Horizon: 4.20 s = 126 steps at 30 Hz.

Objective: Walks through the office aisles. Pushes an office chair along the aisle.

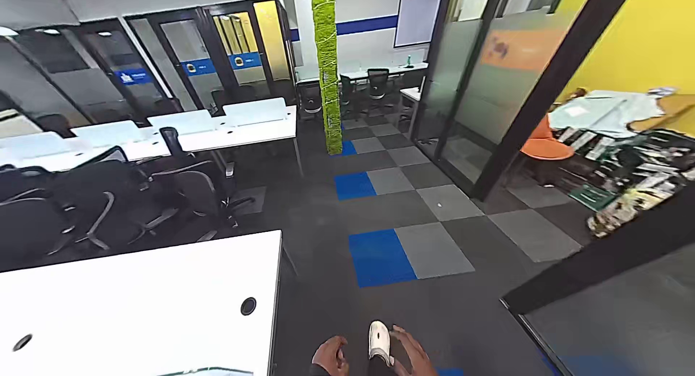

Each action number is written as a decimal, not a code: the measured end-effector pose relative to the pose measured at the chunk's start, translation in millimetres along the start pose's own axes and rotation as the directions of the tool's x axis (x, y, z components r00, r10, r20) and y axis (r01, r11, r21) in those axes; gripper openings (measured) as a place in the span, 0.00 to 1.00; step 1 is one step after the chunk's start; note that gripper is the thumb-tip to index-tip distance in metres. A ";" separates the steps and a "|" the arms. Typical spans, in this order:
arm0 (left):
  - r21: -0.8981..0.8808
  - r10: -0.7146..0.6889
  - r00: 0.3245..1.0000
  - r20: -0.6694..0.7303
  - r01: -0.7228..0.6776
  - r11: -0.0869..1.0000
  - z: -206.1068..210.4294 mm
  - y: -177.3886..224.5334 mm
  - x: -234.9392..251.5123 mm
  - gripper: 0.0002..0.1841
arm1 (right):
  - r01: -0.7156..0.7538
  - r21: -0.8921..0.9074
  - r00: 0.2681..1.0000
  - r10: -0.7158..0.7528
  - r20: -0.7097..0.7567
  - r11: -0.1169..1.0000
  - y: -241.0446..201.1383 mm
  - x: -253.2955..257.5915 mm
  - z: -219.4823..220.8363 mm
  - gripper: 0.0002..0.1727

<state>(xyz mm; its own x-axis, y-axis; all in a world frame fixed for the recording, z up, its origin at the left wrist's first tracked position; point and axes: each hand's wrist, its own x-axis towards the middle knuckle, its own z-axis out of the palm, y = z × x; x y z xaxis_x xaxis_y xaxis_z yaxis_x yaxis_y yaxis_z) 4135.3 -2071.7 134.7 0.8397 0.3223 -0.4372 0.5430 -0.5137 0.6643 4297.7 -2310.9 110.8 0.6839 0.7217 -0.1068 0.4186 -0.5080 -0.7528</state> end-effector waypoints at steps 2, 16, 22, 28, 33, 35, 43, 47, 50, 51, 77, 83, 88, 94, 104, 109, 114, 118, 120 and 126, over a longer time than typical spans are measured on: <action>-0.001 -0.037 0.999 -0.009 0.037 0.999 -16.9 -2.2 34.9 0.29 | 0.000 0.048 1.000 0.000 0.012 0.999 16.8 50.7 -10.0 0.33; -0.190 -0.275 0.945 -0.177 0.241 0.952 -165.9 21.7 242.0 0.29 | 0.272 -0.033 0.922 -0.251 0.294 0.962 -37.7 425.0 -58.5 0.28; -0.230 -0.273 0.935 -0.228 0.221 0.948 -230.7 -25.9 345.4 0.28 | 0.318 -0.079 0.882 -0.264 0.390 0.945 -73.2 554.6 -24.0 0.28; -0.308 -0.297 0.929 -0.220 0.223 0.925 -331.9 -80.7 454.5 0.28 | 0.329 -0.108 0.858 -0.249 0.449 0.938 -111.6 679.7 12.7 0.27; -0.265 -0.237 0.942 -0.237 0.172 0.949 -441.1 -99.2 530.3 0.25 | 0.333 -0.128 0.872 -0.253 0.419 0.934 -162.3 780.8 22.7 0.27; -0.249 -0.204 0.944 -0.258 0.139 0.958 -479.3 -104.5 551.3 0.25 | 0.307 -0.122 0.883 -0.235 0.406 0.944 -178.9 816.0 27.9 0.27; -0.332 -0.297 0.885 -0.359 0.176 0.927 -572.1 -144.5 620.3 0.24 | 0.400 -0.074 0.804 -0.312 0.507 0.913 -223.4 970.6 69.8 0.27; -0.385 -0.395 0.871 -0.294 0.270 0.882 -614.0 -157.6 656.8 0.25 | 0.445 -0.042 0.771 -0.359 0.526 0.895 -240.6 1058.2 91.4 0.26; -0.402 -0.453 0.839 -0.300 0.320 0.858 -644.7 -170.7 688.6 0.25 | 0.480 -0.040 0.726 -0.372 0.579 0.876 -243.8 1128.5 114.0 0.27; -0.415 -0.474 0.820 -0.320 0.329 0.848 -659.3 -173.7 699.5 0.25 | 0.509 -0.061 0.693 -0.367 0.620 0.859 -252.4 1155.3 117.8 0.27; -0.500 -0.487 -0.191 -0.852 0.574 0.649 -947.9 -475.9 756.5 0.28 | 0.871 0.004 0.111 -0.205 0.972 0.492 -559.7 1459.6 388.2 0.28; -0.664 -0.682 -0.315 -0.660 0.670 0.333 -1006.8 -547.1 708.5 0.40 | 0.887 0.083 0.058 -0.289 0.956 0.454 -662.7 1470.1 476.2 0.36; -0.717 -0.928 -0.194 -0.317 0.689 0.101 -1022.3 -578.6 693.0 0.41 | 0.927 0.134 0.028 -0.421 0.907 0.349 -751.4 1458.0 569.9 0.46; -0.780 -0.976 -0.126 -0.176 0.623 0.061 -1037.2 -568.0 683.4 0.38 | 0.944 -0.080 0.176 -0.287 0.942 0.319 -828.1 1418.1 711.4 0.64; -0.761 -0.975 -0.150 -0.161 0.648 0.026 -1038.0 -571.5 690.3 0.37 | 0.945 -0.221 0.257 -0.133 0.957 0.240 -820.5 1431.2 742.1 0.48; -0.756 -0.968 -0.188 -0.167 0.655 0.003 -1041.1 -569.2 694.2 0.37 | 0.949 -0.235 0.261 -0.102 0.960 0.212 -797.9 1477.1 710.3 0.48; -0.739 -0.925 -0.295 -0.240 0.673 -0.022 -1029.2 -572.2 701.1 0.36 | 0.966 -0.210 0.222 -0.070 0.973 0.153 -774.1 1561.8 667.9 0.39; -0.686 -0.808 -0.459 -0.370 0.721 -0.096 -1039.7 -564.2 732.7 0.50 | 0.984 -0.166 0.170 -0.059 0.984 0.069 -760.7 1632.4 640.1 0.31; -0.649 -0.773 -0.416 -0.479 0.761 -0.007 -1061.7 -548.5 760.9 0.54 | 0.990 -0.137 0.139 -0.057 0.989 0.035 -751.1 1656.8 627.5 0.28; -0.507 -0.877 -0.098 -0.470 0.844 0.177 -1145.0 -523.2 865.5 0.55 | 1.000 -0.027 0.026 -0.086 0.996 -0.003 -718.3 1702.3 585.6 0.27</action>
<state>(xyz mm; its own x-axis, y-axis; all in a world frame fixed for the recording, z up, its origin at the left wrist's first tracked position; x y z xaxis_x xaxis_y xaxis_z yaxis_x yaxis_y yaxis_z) 4589.9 -613.6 103.0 -0.5539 0.7927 -0.2546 0.8099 0.5838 0.0558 4811.2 -442.1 89.3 -0.6130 0.5310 -0.5850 0.6985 0.7103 -0.0871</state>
